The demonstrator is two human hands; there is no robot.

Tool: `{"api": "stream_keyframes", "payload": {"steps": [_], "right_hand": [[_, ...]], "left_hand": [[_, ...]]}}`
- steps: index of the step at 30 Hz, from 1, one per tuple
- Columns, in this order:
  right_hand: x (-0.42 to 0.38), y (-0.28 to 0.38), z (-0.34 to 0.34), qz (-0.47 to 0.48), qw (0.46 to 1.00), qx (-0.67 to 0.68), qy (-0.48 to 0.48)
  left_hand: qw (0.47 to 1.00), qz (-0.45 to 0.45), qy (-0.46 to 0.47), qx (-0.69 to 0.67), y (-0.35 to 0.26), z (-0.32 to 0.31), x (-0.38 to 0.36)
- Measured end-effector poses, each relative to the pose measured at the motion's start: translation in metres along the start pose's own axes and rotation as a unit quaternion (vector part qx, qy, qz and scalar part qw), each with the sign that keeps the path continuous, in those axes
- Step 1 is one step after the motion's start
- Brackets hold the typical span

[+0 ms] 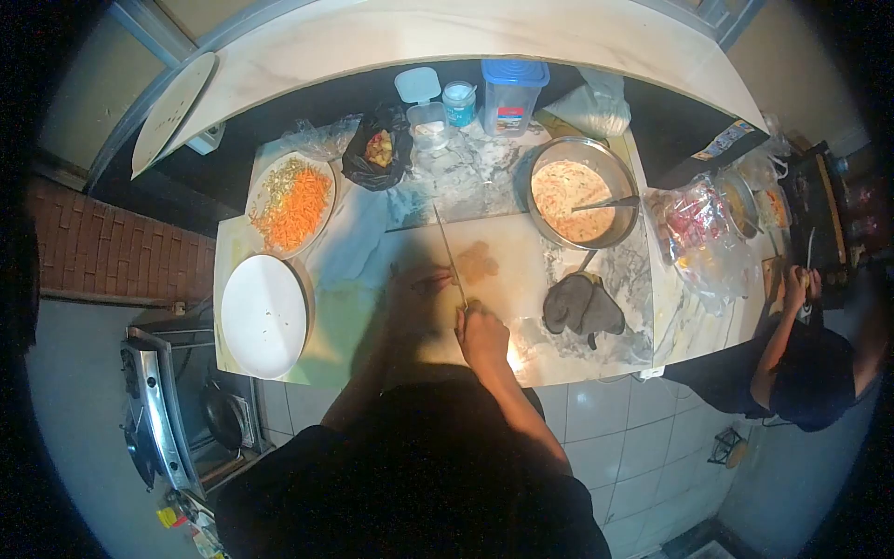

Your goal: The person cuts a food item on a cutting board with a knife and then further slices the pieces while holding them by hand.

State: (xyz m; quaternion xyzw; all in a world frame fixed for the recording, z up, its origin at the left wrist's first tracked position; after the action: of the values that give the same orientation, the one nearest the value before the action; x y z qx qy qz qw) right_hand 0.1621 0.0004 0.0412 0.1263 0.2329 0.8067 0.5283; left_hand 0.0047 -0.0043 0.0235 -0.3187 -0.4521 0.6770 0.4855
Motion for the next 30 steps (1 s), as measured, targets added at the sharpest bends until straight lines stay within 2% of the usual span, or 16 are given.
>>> {"api": "stream_keyframes", "payload": {"steps": [3,9,11,12,14,15,17,18,20,24,27,30], "right_hand": [[-0.001,0.000,0.003,0.018,1.000,0.003,-0.020],[-0.001,0.000,0.003,0.015,1.000,-0.007,-0.024],[-0.001,-0.002,0.001,0.022,0.999,-0.002,-0.030],[-0.001,-0.002,0.000,0.030,0.999,0.003,-0.037],[0.000,0.000,0.003,0.020,1.000,-0.008,-0.015],[0.000,0.000,0.004,0.009,1.000,-0.020,0.008],[-0.001,-0.002,0.000,0.019,1.000,-0.009,-0.013],[-0.001,-0.003,0.000,0.029,0.999,0.001,-0.036],[-0.001,-0.004,-0.001,0.027,0.999,0.002,-0.032],[0.000,-0.001,0.001,0.023,0.999,-0.009,-0.032],[0.000,-0.002,0.000,0.022,0.999,-0.010,-0.030],[0.000,0.000,0.001,0.029,0.999,-0.011,-0.032]], "left_hand": [[0.997,0.037,0.043,0.045,-0.019,0.006,-0.003],[0.998,-0.005,-0.005,0.067,-0.006,0.001,-0.003],[0.998,-0.018,0.014,-0.059,0.005,-0.002,-0.001],[0.998,-0.017,0.014,-0.059,-0.001,0.001,-0.001],[0.997,-0.030,0.022,0.068,-0.018,0.009,0.000],[0.997,-0.030,0.022,0.068,-0.011,0.005,0.000],[0.996,-0.027,0.013,-0.089,0.007,-0.005,0.001],[0.996,-0.027,0.014,-0.089,0.004,-0.003,0.001],[0.999,-0.044,0.018,0.009,-0.003,0.000,0.001],[0.999,-0.019,0.014,-0.032,-0.010,0.000,-0.003],[0.998,-0.045,0.016,-0.029,-0.010,-0.001,-0.003],[0.997,-0.051,0.013,0.050,-0.007,-0.004,-0.005]]}}
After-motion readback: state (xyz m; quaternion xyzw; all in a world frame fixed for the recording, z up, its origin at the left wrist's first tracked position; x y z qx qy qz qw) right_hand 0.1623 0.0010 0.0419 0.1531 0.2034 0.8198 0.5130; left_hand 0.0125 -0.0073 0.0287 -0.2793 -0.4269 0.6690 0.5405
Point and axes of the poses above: each hand's wrist, its own x-axis towards the middle knuckle, its own z-axis out of the back of the hand, y = z × x, the point moved 1 cm from there along x, towards the middle knuckle, and after that the axes turned 1 degree about z, right-handed, at the moved point
